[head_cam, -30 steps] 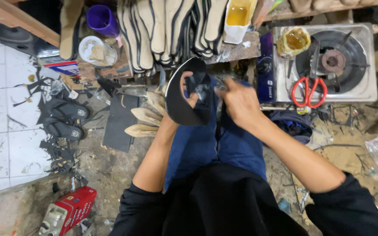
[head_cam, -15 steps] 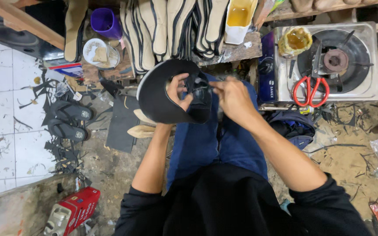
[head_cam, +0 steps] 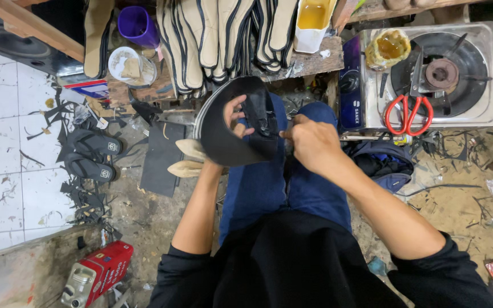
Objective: The person applies glue to the edges of a black shoe sole using a small metal tool, then presses the sole onto a beige insole. The person repeats this process on multiple soles, placing finished units on a nearby shelf.
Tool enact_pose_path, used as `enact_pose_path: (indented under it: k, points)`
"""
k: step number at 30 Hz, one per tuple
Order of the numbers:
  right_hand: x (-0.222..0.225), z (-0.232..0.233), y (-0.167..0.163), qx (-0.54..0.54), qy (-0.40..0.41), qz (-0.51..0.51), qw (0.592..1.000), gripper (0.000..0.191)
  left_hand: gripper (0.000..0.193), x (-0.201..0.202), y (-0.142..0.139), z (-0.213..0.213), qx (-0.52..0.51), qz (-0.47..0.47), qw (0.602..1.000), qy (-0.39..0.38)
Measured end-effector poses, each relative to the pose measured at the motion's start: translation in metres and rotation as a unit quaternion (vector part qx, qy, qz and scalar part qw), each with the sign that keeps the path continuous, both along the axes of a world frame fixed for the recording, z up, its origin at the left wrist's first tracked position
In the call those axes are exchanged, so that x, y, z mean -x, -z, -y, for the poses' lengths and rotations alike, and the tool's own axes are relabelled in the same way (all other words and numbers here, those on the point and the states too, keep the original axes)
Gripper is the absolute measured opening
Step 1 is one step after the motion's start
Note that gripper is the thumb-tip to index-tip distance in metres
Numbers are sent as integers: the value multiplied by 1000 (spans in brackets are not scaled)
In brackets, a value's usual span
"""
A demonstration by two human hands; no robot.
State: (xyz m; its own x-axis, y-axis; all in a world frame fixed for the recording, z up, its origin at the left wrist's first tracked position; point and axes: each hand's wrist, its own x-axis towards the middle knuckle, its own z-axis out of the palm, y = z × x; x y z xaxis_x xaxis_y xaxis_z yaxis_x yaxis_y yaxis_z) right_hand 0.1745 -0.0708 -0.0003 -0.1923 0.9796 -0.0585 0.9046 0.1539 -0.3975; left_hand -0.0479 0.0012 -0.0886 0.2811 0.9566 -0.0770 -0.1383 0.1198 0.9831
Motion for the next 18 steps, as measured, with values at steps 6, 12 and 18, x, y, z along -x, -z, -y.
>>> enact_pose_path:
  k: [6, 12, 18]
  points:
    - [-9, -6, 4, 24, -10, -50, 998, 33, 66, 1, 12, -5, -243, -171, 954, 30]
    - [-15, -5, -1, 34, -22, -34, 999, 38, 71, 1, 20, -2, -184, -104, 977, 38]
    - [-40, 1, -33, 53, -25, 38, 998, 25, 68, 1, 16, 9, -282, -251, 926, -4]
